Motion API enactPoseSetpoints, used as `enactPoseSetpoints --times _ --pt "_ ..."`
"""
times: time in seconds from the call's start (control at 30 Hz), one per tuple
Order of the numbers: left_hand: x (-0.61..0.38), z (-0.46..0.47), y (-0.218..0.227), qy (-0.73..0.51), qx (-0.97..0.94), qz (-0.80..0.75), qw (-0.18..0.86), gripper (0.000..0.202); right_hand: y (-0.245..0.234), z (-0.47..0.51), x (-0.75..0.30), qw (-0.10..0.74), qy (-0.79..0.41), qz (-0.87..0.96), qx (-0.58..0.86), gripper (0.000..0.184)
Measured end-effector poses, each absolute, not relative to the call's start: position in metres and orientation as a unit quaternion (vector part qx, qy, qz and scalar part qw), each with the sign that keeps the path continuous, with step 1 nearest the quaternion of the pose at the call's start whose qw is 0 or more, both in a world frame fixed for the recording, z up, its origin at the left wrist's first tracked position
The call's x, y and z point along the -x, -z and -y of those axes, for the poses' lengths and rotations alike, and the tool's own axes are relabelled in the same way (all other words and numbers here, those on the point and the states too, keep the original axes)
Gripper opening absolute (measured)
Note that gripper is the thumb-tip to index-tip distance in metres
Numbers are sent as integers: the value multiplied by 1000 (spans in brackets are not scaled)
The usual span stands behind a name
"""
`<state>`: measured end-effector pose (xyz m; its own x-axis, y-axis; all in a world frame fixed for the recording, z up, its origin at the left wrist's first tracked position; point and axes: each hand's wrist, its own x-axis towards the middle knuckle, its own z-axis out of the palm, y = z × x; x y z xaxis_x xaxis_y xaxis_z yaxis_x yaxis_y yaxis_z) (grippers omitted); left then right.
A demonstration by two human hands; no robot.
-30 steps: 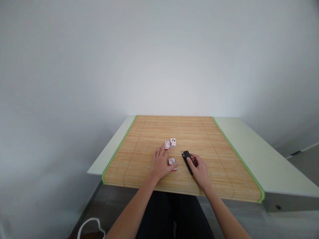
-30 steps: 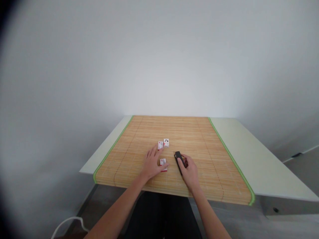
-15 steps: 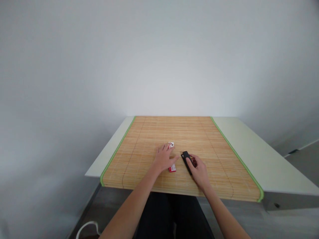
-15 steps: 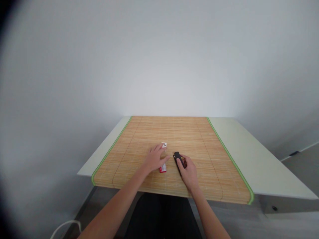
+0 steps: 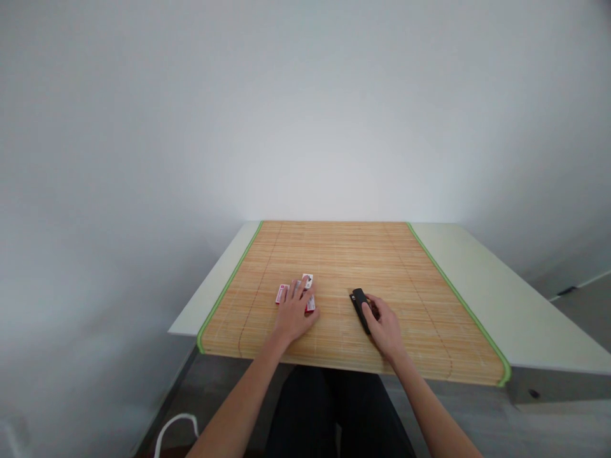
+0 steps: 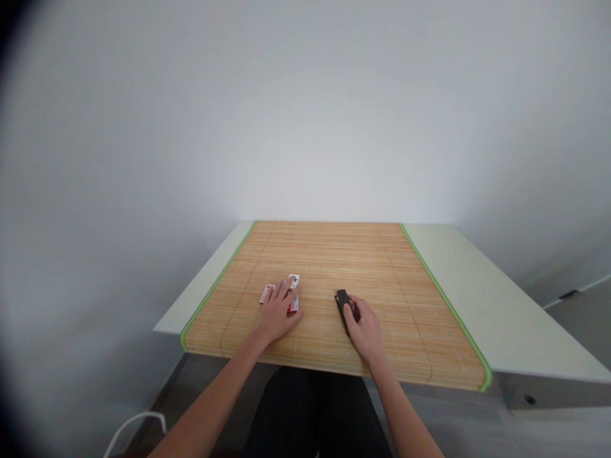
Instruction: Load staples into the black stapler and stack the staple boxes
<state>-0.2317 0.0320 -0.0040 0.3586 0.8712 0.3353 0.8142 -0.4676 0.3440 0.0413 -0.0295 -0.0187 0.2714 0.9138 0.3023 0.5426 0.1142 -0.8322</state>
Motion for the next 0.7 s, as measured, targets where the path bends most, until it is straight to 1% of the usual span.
enactPoseSetpoints --times 0.1,0.23,0.37,0.43,0.5,0.6,0.7 --pt "257 -48 8 -233 -798 -556 22 64 19 29 -40 466 -192 576 643 43" --pt "279 -61 11 -209 -774 -598 -6 61 17 29 -40 456 -186 586 643 45" --pt "288 -62 12 -206 -766 -609 -14 68 17 30 -38 457 -190 585 643 46" --pt "290 -61 14 -221 -747 -627 -20 72 19 27 -30 466 -220 575 636 48" --pt "293 -60 17 -243 -716 -654 -20 71 22 19 -14 479 -270 561 619 51" --pt "298 -65 24 -283 -672 -685 5 64 28 -3 20 489 -345 553 579 56" --pt "306 -74 28 -330 -649 -684 48 57 32 -30 55 487 -399 560 539 56"
